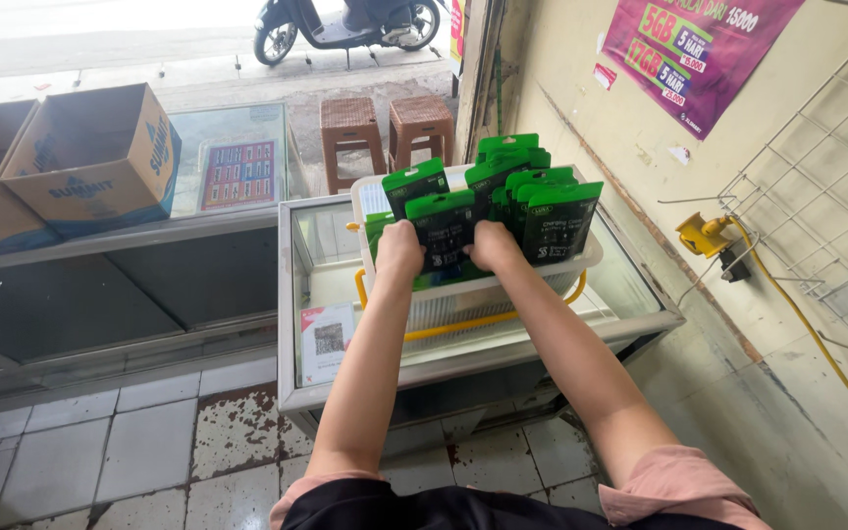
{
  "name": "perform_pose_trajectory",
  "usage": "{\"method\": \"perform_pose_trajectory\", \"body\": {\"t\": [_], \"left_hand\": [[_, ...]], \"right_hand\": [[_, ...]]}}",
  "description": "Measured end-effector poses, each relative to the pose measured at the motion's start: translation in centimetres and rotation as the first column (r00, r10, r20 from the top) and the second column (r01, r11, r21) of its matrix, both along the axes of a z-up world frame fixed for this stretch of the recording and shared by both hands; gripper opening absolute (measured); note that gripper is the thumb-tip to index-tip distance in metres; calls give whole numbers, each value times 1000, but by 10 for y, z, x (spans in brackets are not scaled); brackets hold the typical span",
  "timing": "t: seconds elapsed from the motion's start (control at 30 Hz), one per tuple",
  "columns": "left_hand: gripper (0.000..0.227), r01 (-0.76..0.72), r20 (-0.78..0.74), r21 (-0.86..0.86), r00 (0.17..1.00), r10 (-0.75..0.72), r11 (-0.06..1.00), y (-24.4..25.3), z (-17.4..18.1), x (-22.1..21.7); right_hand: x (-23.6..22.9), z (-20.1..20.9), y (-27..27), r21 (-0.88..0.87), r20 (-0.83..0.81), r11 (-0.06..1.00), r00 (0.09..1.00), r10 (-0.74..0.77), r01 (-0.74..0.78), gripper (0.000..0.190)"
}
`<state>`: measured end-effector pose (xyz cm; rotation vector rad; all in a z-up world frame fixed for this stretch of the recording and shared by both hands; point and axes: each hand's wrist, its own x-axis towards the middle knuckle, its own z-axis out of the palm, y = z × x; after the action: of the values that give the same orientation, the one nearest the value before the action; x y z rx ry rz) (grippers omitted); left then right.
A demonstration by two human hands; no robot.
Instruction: The person organizes packaged charging cables by removing them from a display rack and placing them into a cardboard box on a glass counter.
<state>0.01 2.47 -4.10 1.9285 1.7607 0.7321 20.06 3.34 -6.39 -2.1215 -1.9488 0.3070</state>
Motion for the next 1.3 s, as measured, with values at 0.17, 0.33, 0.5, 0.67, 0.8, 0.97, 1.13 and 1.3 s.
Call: {"method": "perform_pose_trajectory", "body": {"t": [0.17,0.33,0.5,0.67,0.8,0.97,1.13,1.3], "left_hand": [[17,50,-60,-30,997,-52,998,15,-13,0],[31,21,-22,1,1000,-21,1000,21,-20,3],[40,33,-44,-100,998,-37,994,18,-15,3],[37,30,-31,-7,999,-31,1000,-14,23,5],[21,-6,218,343,973,-73,939,-58,68,23],[15,90,457,619,766,-451,780,-105,111,62],[16,310,516,671,457,-724,674,-149,124,128],[19,522,549,644,194,-813,560,-204,117,204]], "right_hand": [[1,-6,6,-70,-30,997,998,-47,45,37],[-2,2,2,-116,-63,992,997,-49,41,43],[-5,6,-3,-157,-97,987,994,-40,24,49],[-15,27,-25,93,-318,994,945,80,-53,49],[-30,66,-69,516,-580,849,682,446,-117,29],[-15,101,-151,735,-565,670,637,524,102,31],[43,113,-236,806,-551,498,712,436,319,29],[94,113,-315,804,-564,362,800,207,473,27]]}}
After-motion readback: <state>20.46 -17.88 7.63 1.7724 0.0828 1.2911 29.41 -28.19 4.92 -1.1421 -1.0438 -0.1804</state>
